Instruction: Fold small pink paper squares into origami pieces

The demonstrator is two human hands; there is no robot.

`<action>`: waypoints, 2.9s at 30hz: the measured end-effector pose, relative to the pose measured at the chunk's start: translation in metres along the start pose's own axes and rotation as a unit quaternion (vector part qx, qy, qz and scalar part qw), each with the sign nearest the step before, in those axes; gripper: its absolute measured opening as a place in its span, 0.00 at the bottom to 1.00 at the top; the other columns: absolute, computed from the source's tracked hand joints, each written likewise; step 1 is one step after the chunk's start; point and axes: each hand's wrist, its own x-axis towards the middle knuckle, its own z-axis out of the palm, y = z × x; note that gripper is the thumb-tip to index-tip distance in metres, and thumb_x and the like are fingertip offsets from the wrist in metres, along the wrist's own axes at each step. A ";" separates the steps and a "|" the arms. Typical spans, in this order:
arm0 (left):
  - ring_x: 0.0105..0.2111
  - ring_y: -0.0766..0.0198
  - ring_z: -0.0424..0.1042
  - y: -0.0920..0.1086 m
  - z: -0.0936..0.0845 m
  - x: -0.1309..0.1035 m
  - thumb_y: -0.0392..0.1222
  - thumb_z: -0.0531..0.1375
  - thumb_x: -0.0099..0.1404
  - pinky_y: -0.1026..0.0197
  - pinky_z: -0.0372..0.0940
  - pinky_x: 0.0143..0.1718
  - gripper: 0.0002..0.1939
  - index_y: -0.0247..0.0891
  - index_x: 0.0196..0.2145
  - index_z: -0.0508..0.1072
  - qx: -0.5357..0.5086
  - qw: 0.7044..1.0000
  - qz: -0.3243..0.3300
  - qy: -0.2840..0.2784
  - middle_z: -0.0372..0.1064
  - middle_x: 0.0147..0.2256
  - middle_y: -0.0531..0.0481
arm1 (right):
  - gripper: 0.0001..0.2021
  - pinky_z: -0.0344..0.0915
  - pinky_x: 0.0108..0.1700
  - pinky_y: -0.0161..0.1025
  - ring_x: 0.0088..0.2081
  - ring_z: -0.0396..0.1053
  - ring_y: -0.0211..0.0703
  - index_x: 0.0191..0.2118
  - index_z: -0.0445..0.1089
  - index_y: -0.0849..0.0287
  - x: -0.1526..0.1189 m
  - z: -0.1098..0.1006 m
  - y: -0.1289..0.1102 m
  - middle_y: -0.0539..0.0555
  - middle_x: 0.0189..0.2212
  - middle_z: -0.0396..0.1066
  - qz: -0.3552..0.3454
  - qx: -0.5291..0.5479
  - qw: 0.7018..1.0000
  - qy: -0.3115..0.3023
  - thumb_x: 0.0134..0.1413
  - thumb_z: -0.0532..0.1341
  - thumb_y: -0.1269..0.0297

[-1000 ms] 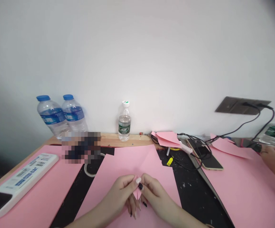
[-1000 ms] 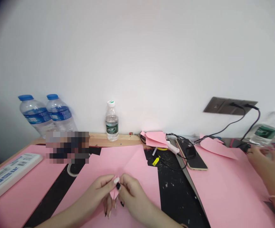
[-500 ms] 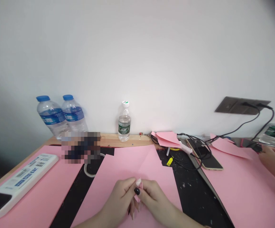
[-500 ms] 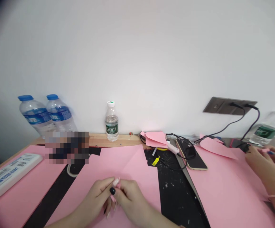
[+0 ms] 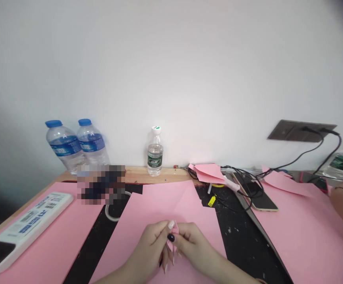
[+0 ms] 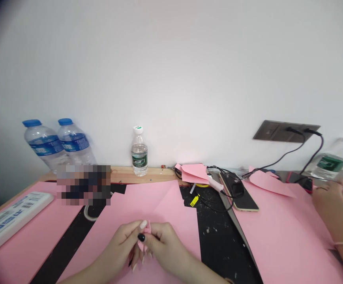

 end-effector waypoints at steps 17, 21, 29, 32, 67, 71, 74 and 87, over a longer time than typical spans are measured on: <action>0.10 0.71 0.59 0.000 0.008 0.001 0.60 0.49 0.64 0.68 0.52 0.15 0.23 0.38 0.23 0.61 -0.045 0.999 0.011 0.025 0.61 0.12 0.57 | 0.28 0.53 0.16 0.31 0.11 0.58 0.34 0.16 0.59 0.59 0.010 0.011 0.006 0.46 0.08 0.58 -0.013 0.088 0.992 0.084 0.59 0.49 0.45; 0.11 0.70 0.60 0.002 0.007 0.003 0.57 0.48 0.65 0.68 0.52 0.15 0.22 0.38 0.23 0.61 -0.034 0.999 0.024 0.028 0.62 0.12 0.56 | 0.27 0.53 0.17 0.31 0.12 0.60 0.35 0.17 0.61 0.60 0.013 0.011 0.011 0.47 0.09 0.59 -0.017 0.088 0.990 0.105 0.60 0.48 0.47; 0.12 0.69 0.61 0.004 0.004 0.001 0.54 0.47 0.67 0.67 0.56 0.17 0.20 0.38 0.23 0.60 0.021 0.999 0.033 0.036 0.62 0.13 0.57 | 0.21 0.52 0.19 0.30 0.16 0.60 0.34 0.23 0.61 0.61 0.012 0.005 0.016 0.45 0.14 0.58 -0.009 0.049 0.989 0.142 0.60 0.52 0.50; 0.12 0.69 0.61 0.003 0.004 0.001 0.53 0.48 0.66 0.66 0.57 0.18 0.19 0.39 0.23 0.60 0.024 0.998 0.028 0.043 0.61 0.12 0.58 | 0.21 0.51 0.18 0.30 0.16 0.58 0.33 0.24 0.60 0.60 0.012 0.006 0.012 0.44 0.14 0.56 -0.005 0.031 0.988 0.149 0.60 0.52 0.49; 0.16 0.71 0.49 0.007 0.004 -0.001 0.56 0.49 0.65 0.67 0.47 0.18 0.21 0.40 0.21 0.55 0.022 0.997 0.014 0.078 0.48 0.15 0.60 | 0.19 0.60 0.33 0.36 0.28 0.60 0.40 0.26 0.60 0.58 -0.004 0.014 -0.003 0.50 0.24 0.61 -0.030 -0.123 0.974 0.188 0.61 0.47 0.50; 0.20 0.69 0.50 0.004 0.001 -0.001 0.53 0.49 0.66 0.66 0.51 0.22 0.19 0.40 0.22 0.55 0.092 0.989 0.056 0.101 0.50 0.19 0.58 | 0.23 0.61 0.34 0.39 0.29 0.62 0.43 0.29 0.64 0.57 -0.006 0.016 0.000 0.53 0.26 0.65 -0.039 -0.151 0.969 0.192 0.61 0.44 0.45; 0.18 0.70 0.48 0.000 0.001 -0.002 0.52 0.48 0.67 0.66 0.48 0.19 0.19 0.40 0.22 0.54 0.105 0.988 0.041 0.102 0.48 0.18 0.59 | 0.25 0.62 0.34 0.41 0.29 0.63 0.45 0.31 0.66 0.57 -0.006 0.017 0.005 0.55 0.27 0.67 -0.023 -0.174 0.963 0.203 0.60 0.43 0.42; 0.13 0.73 0.52 0.008 0.003 -0.001 0.56 0.51 0.64 0.70 0.49 0.13 0.19 0.41 0.23 0.55 0.009 0.998 0.002 0.056 0.52 0.15 0.61 | 0.19 0.57 0.30 0.35 0.26 0.56 0.38 0.30 0.62 0.57 -0.001 0.011 0.007 0.47 0.23 0.58 0.011 -0.055 0.983 0.173 0.61 0.48 0.48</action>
